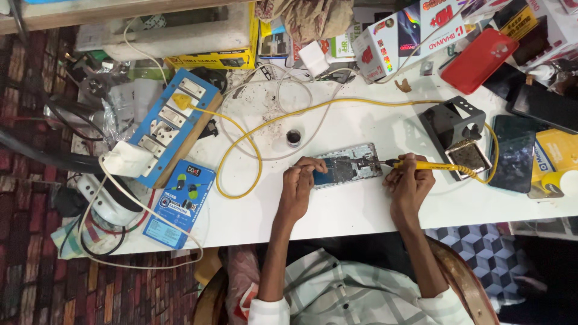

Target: The person uses a soldering iron and tweezers to work on a small electronic circuit board placed on a white workbench. They repeatedly apply heat and manipulate components on the board while seated at a cluttered electronics repair station.

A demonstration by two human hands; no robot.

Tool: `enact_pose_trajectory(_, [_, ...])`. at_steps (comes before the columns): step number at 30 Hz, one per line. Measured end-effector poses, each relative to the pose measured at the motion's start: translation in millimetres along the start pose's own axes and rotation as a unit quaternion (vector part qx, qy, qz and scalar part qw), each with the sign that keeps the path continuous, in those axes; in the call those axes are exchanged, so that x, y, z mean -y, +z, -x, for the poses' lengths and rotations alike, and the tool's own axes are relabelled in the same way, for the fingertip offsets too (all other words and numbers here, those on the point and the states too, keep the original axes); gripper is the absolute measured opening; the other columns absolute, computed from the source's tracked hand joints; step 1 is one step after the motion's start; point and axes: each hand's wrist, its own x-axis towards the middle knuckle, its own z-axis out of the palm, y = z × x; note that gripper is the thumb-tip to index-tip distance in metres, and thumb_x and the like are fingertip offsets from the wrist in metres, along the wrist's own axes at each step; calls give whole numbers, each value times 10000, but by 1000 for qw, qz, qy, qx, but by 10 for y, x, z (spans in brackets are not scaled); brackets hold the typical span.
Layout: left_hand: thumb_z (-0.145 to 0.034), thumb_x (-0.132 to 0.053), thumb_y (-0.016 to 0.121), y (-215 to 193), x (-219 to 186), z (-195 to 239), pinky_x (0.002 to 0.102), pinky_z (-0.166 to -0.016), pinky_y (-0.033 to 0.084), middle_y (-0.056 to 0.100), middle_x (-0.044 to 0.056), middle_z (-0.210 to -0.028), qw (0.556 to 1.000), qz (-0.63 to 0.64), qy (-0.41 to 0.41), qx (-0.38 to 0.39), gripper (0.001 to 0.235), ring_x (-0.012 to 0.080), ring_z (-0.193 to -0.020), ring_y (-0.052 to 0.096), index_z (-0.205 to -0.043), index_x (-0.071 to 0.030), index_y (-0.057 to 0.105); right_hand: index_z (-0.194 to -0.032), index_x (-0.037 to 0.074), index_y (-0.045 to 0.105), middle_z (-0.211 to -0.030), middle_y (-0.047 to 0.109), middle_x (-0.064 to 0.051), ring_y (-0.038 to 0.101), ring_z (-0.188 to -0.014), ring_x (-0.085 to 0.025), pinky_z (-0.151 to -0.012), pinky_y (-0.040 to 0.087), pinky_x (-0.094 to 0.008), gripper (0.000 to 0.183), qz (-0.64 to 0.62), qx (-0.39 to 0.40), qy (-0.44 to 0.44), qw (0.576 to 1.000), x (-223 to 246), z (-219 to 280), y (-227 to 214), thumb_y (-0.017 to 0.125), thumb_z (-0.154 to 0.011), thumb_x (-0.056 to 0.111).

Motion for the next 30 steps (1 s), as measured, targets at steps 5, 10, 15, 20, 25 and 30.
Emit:
enact_pose_trajectory(5, [-1138,-225,418,0,3,5,230,-549,376,719,52,-1021,1000,2,4,1,324,53,-599,387,-987,-28,626,-1002,8,595,-590,541,-39,494,-450,-99,-412,358,-241,312,17,6,-7,1000,15,11,-2,505,-1139,274])
enact_pose_trajectory(10, [-1144,-192,416,0,8,-2,231,-571,399,719,47,-1032,1000,-5,17,4,306,53,-618,421,-995,-26,625,-996,11,590,-590,531,-30,493,-452,-98,-412,360,-245,311,11,-3,-5,1000,22,25,9,504,-1135,275])
enact_pose_trajectory(15, [-1137,-180,408,-2,13,2,230,-554,378,714,55,-1034,1000,7,10,2,305,50,-609,393,-995,-21,627,-990,13,579,-581,510,-23,480,-455,-97,-416,346,-255,307,22,-14,-2,1000,15,17,22,497,-1131,273])
enact_pose_trajectory(20, [-1141,-184,406,6,18,-4,233,-561,384,720,60,-1033,1000,6,11,1,311,55,-610,403,-994,-21,627,-981,7,571,-581,456,-16,445,-462,-107,-440,364,-268,315,-2,-13,2,1000,5,13,10,505,-1137,273])
enact_pose_trajectory(25, [-1140,-194,405,0,5,12,232,-561,375,719,56,-1042,1000,4,1,-4,322,54,-612,386,-989,-19,630,-984,11,554,-580,446,-18,451,-462,-114,-433,362,-268,314,-15,-30,14,999,-9,19,8,499,-1134,282])
enact_pose_trajectory(30, [-1135,-200,429,-9,70,44,239,-572,392,728,54,-1030,1000,0,-8,-7,312,55,-620,403,-985,-20,635,-1034,8,560,-619,494,-45,467,-481,-124,-451,376,-271,274,-65,-5,4,998,-46,-21,-78,517,-1129,262])
